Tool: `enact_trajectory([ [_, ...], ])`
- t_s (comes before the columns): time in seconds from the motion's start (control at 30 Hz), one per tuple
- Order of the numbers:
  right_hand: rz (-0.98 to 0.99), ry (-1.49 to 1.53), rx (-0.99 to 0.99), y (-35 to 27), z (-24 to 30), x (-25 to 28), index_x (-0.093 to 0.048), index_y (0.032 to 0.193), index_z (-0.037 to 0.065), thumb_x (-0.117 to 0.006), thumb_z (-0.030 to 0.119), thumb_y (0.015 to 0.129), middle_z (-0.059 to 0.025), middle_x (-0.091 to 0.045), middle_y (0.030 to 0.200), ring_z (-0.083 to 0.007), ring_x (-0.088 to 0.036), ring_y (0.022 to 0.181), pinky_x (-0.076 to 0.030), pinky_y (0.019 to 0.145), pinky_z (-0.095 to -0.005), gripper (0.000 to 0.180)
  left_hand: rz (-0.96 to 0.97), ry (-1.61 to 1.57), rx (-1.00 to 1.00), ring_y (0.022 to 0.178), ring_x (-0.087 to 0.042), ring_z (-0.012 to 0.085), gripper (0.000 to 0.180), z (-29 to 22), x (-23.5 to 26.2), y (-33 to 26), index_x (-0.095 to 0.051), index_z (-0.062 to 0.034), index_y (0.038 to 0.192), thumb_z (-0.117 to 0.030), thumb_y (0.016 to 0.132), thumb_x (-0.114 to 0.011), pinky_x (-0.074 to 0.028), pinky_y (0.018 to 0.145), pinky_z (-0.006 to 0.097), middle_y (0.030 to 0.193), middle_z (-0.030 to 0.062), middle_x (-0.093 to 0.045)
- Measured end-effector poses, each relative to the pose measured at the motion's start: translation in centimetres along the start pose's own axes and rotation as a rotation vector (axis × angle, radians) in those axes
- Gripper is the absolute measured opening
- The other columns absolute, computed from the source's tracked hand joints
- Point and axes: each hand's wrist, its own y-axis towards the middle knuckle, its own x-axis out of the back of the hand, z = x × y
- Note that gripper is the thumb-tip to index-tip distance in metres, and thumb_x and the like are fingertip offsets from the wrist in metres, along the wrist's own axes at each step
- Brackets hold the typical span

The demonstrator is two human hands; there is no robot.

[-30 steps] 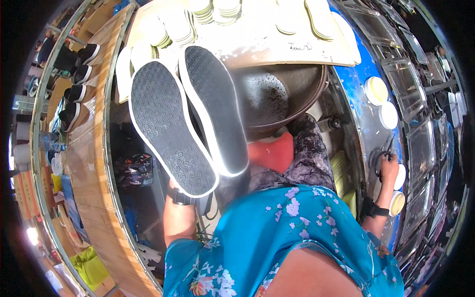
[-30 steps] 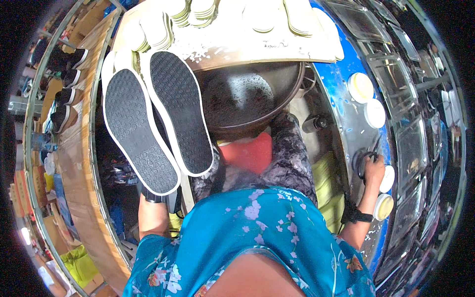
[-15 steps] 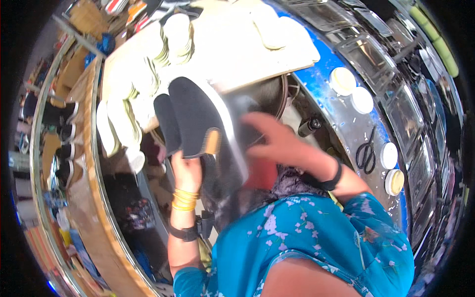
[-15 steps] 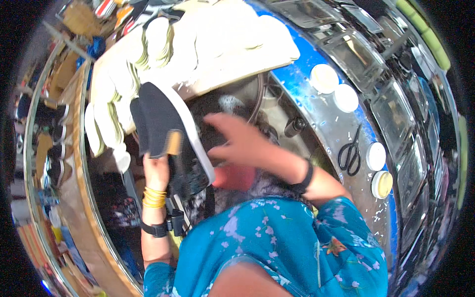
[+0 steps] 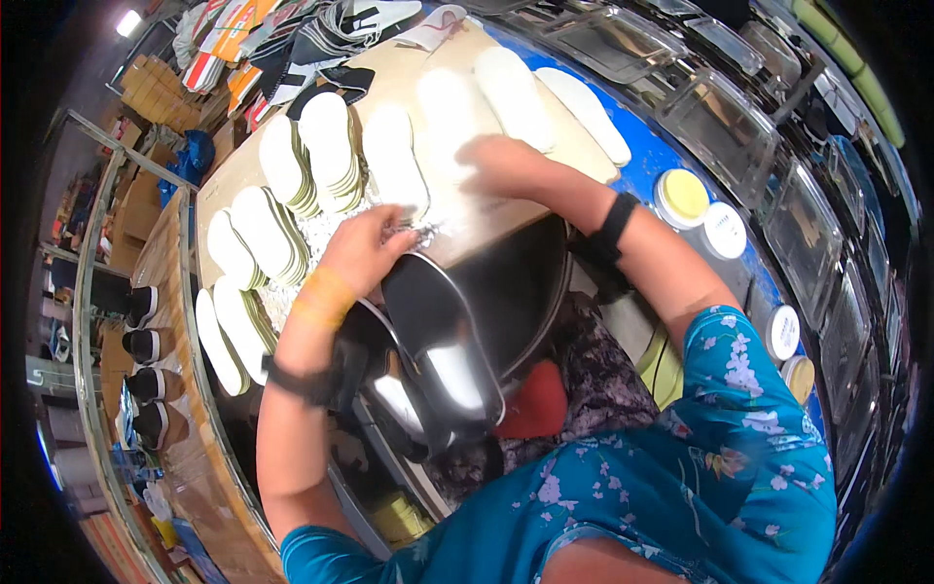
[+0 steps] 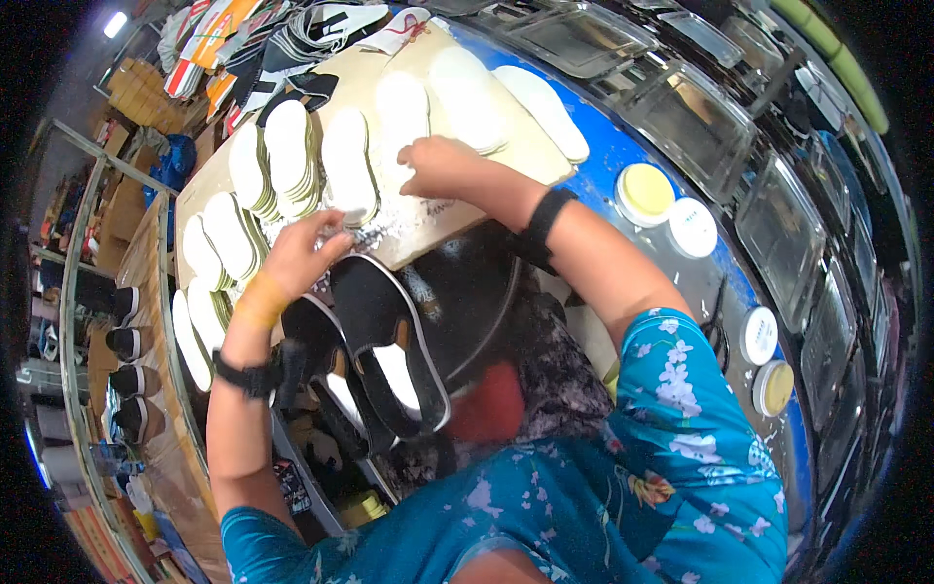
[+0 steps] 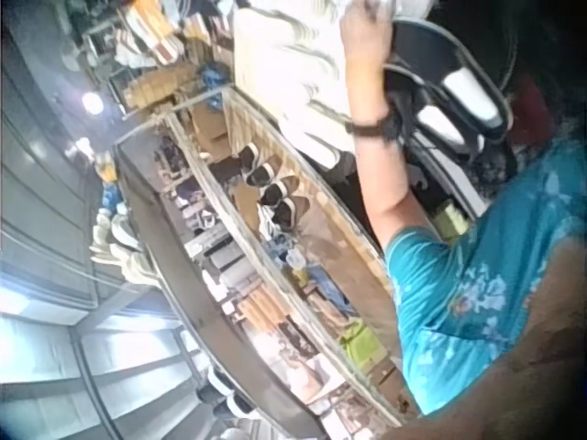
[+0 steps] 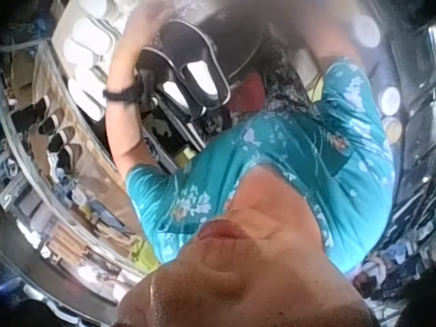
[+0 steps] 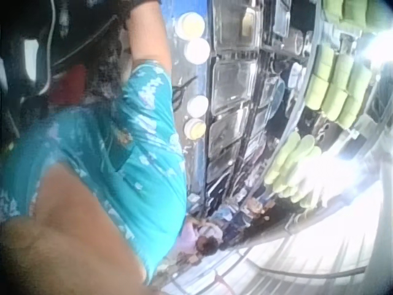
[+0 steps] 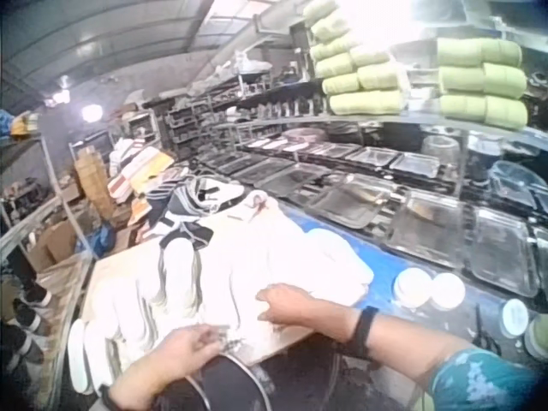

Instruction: Inserting insoles into shoes and trimming excess threads in a shoe factory.

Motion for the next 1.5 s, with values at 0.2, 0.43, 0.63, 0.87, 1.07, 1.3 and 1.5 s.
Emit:
enact_trajectory([
  [0.2,-0.031,-0.237,0.034,4.8,-2.5,-2.3,-0.059,0.089,0.005,-0.065,0.026,0.067,-0.0117,-0.058,0.091,-0.0289,-0.056,0.085,-0.044,0.076,-0.0393,0.031,0.042,0.498,0.040,0.096,-0.054,0.0315,0.049,4.3,-3.7,8.5,-0.056,-0.0001,0.099,-0.039,0.071,-0.066,-0.043,0.083,0.037,0.099,0.0195,-0.054],
  [0.43,-0.161,-0.411,0.131,2.9,-0.4,-4.2,-0.060,0.081,0.005,-0.057,0.015,0.070,-0.0122,-0.058,0.084,-0.0272,-0.057,0.081,-0.047,0.067,-0.0369,0.015,0.031,0.423,-0.045,0.093,-0.054,0.0327,0.046,5.8,-3.7,8.5,-0.057,0.0001,0.092,-0.041,0.073,-0.062,-0.044,0.081,0.038,0.099,0.0182,-0.055],
  [0.63,0.210,-0.219,-0.090,6.1,0.6,-0.4,-0.057,0.097,0.003,-0.059,0.020,0.072,-0.0136,-0.057,0.103,-0.0288,-0.056,0.093,-0.046,0.076,-0.0366,0.030,-0.126,0.192,-0.116,0.088,-0.057,0.0317,0.039,7.2,-0.3,7.4,-0.057,0.0004,0.103,-0.028,0.077,-0.061,-0.045,0.079,0.034,0.097,0.0190,-0.058],
  [0.87,-0.091,-0.056,0.280,14.1,7.2,-2.3,-0.053,0.111,0.005,-0.063,0.026,0.070,-0.0141,-0.055,0.108,-0.0291,-0.050,0.103,-0.041,0.087,-0.0366,0.047,-0.350,0.496,0.217,0.100,-0.053,0.0312,0.053,14.9,7.1,6.9,-0.049,0.0015,0.114,-0.026,0.071,-0.066,-0.040,0.089,0.034,0.111,0.0201,-0.052],
  [1.07,-0.113,-0.173,0.351,17.1,9.0,-5.5,-0.062,0.084,0.005,-0.064,0.025,0.067,-0.0123,-0.057,0.091,-0.0285,-0.054,0.092,-0.046,0.076,-0.0381,0.026,-0.199,0.493,0.279,0.095,-0.056,0.0273,0.057,18.6,8.2,7.8,-0.057,-0.0024,0.107,-0.038,0.065,-0.071,-0.043,0.084,0.033,0.103,0.0163,-0.058],
  [1.3,-0.097,-0.064,0.300,16.0,8.6,-4.9,-0.059,0.101,0.004,-0.062,0.029,0.070,-0.0126,-0.058,0.099,-0.0274,-0.052,0.099,-0.043,0.084,-0.0357,0.040,-0.051,0.346,0.362,0.097,-0.055,0.0301,0.057,16.1,9.1,7.9,-0.056,-0.0001,0.106,-0.037,0.065,-0.070,-0.043,0.084,0.035,0.103,0.0167,-0.057],
  [1.5,-0.173,-0.027,0.114,12.4,5.1,-1.8,-0.056,0.107,0.004,-0.062,0.028,0.071,-0.0131,-0.056,0.107,-0.0278,-0.050,0.102,-0.041,0.087,-0.0357,0.044,-0.421,0.578,-0.006,0.103,-0.049,0.0348,0.057,12.9,5.9,8.1,-0.050,0.0021,0.112,-0.030,0.070,-0.068,-0.040,0.089,0.036,0.110,0.0215,-0.051],
])
